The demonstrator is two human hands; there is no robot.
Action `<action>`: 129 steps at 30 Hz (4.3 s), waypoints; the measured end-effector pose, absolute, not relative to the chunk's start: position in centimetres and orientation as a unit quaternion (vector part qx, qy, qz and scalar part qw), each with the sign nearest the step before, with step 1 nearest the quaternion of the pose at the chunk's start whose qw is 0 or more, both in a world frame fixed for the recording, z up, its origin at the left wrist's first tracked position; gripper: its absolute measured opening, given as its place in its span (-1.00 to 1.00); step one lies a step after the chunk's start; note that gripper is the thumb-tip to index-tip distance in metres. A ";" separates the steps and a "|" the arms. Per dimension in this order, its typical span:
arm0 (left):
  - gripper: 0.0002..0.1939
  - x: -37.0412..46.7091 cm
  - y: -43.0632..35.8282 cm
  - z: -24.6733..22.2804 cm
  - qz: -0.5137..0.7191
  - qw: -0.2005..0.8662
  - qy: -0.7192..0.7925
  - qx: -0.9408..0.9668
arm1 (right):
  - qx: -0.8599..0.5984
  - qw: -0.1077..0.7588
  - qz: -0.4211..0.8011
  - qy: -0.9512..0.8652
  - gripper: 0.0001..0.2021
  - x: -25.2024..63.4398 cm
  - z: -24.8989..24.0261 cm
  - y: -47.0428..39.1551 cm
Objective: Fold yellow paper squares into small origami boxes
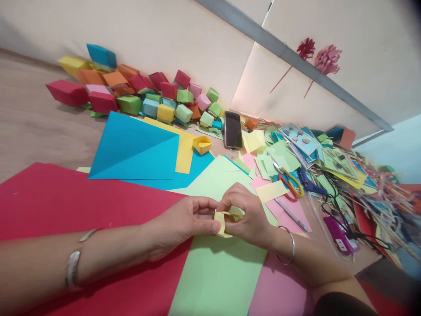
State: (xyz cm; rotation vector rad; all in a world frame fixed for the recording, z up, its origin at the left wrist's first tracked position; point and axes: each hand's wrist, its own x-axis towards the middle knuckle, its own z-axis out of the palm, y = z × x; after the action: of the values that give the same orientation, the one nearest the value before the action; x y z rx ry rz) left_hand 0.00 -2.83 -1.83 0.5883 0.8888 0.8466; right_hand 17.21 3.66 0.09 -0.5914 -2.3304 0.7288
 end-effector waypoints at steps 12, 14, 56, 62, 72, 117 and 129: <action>-0.65 -0.1 -2.5 -0.9 0.408 0.622 0.494 0.449 | -0.247 0.304 0.236 -0.889 -0.81 17.4 -0.2 3.7; -0.71 -0.1 -2.7 -0.8 0.390 0.532 0.531 0.532 | -0.263 0.288 0.245 -0.888 -0.77 17.2 -0.3 3.6; -0.81 -0.6 -1.8 -0.7 0.382 0.662 0.485 0.425 | -0.229 0.281 0.119 -0.924 -0.78 17.1 -0.5 3.2; -0.82 -0.3 -1.8 -0.9 0.379 0.595 0.514 0.488 | -0.213 0.262 0.069 -0.939 -0.77 16.8 -0.7 3.1; -0.83 -0.3 -2.4 -1.3 0.390 0.454 0.535 0.596 | -0.236 0.151 0.168 -0.945 -0.95 17.8 2.4 3.2; -0.56 0.3 -2.8 -1.3 0.376 0.817 0.333 0.285 | -0.210 0.228 0.038 -0.950 -0.79 17.6 0.8 3.1; -0.50 0.0 -2.5 -1.6 0.366 0.812 0.348 0.293 | -0.217 0.225 -0.034 -0.949 -0.79 18.1 0.6 3.9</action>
State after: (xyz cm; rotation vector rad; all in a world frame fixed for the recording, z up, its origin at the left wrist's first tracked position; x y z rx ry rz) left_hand -0.01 -2.48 -1.63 0.6268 0.7432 0.7817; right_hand 18.06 3.94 0.56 -0.5988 -2.6178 -0.0950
